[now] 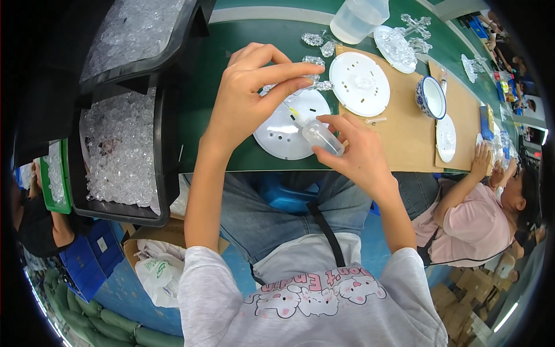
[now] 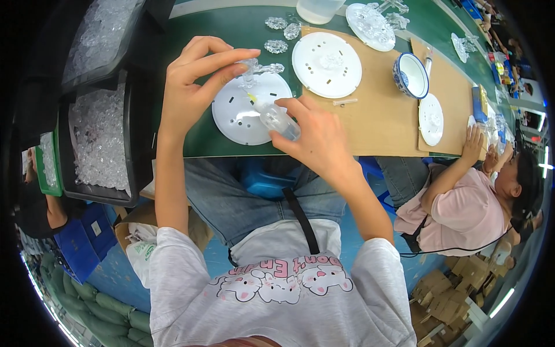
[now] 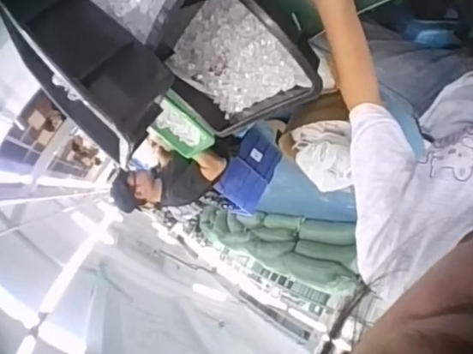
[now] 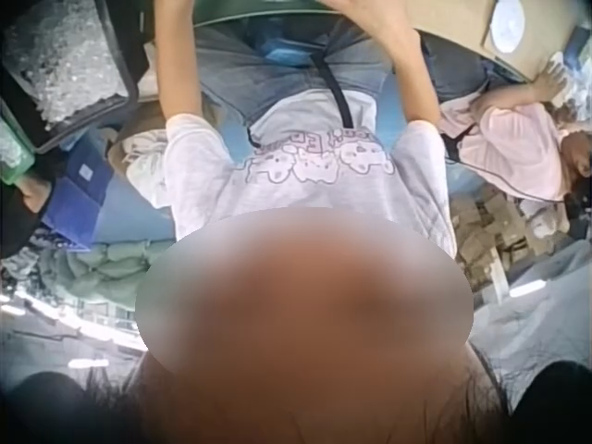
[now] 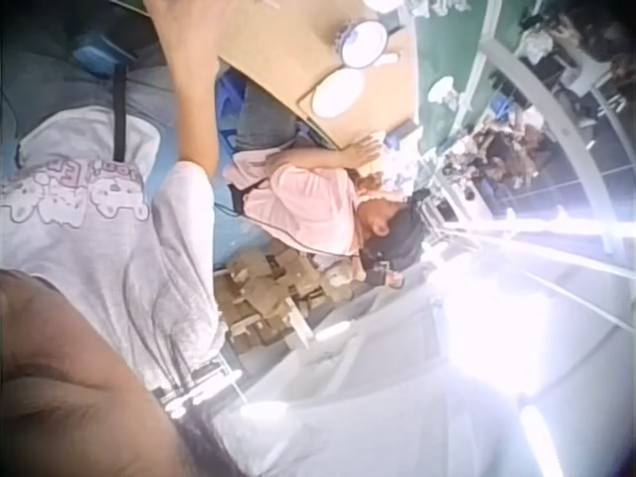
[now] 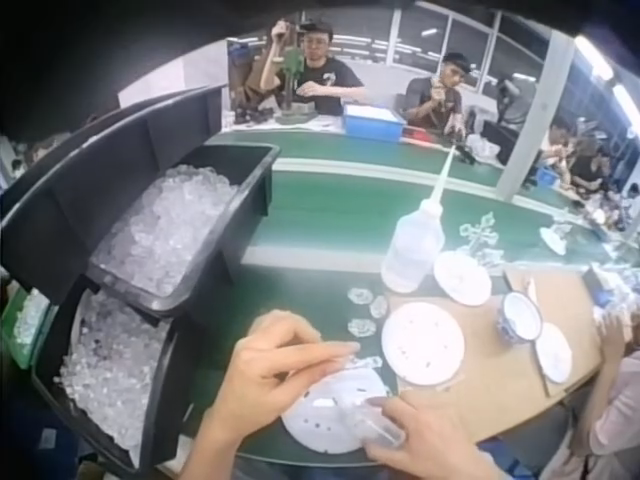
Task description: Assembling clear decorative plastic pieces onto a light fixture base plate using adhesive.
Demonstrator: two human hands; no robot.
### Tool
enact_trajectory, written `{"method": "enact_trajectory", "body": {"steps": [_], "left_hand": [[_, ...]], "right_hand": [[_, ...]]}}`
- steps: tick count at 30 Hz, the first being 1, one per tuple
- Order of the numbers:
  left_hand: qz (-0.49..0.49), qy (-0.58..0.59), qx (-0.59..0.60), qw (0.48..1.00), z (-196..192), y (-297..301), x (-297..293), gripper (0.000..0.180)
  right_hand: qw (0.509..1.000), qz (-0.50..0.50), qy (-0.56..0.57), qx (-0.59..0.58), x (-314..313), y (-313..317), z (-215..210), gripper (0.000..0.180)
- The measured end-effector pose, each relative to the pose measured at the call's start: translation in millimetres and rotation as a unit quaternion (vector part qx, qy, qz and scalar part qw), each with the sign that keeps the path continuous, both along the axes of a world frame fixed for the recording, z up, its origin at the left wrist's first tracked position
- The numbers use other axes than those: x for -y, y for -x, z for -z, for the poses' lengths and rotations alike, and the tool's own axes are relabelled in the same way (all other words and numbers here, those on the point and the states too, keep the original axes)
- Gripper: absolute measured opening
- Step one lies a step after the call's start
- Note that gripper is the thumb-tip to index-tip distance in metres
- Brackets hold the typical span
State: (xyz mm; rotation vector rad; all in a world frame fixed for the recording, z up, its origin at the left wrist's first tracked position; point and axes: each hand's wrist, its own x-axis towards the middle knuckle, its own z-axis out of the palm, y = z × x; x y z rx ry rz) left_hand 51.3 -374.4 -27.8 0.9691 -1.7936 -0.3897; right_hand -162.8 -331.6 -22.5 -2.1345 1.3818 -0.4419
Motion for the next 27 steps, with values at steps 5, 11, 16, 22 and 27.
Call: {"method": "enact_trajectory", "body": {"steps": [5, 11, 16, 22, 27], "left_hand": [[0.0, 0.008, -0.001, 1.0, 1.0, -0.2, 0.9, 0.023], [0.001, 0.018, -0.011, 1.0, 1.9, 0.9, 0.9, 0.022], [-0.001, 0.023, -0.008, 1.0, 3.2, 1.1, 2.0, 0.021], [0.003, 0.015, -0.017, 1.0, 3.5, 1.9, 1.4, 0.021], [0.002, 0.019, -0.013, 1.0, 2.1, 1.8, 1.2, 0.021]], "right_hand": [[1.0, 0.0, -0.002, -0.001, -1.0, 1.5, 0.2, 0.043], [1.0, 0.008, -0.011, -0.011, -1.3, 1.0, -2.7, 0.042], [0.999, -0.001, 0.013, -0.045, 3.9, -1.1, -2.1, 0.041], [0.998, -0.001, 0.003, -0.058, 6.4, -4.6, -2.4, 0.04], [1.0, 0.013, -0.002, -0.028, 4.6, 3.3, 1.4, 0.041]]}}
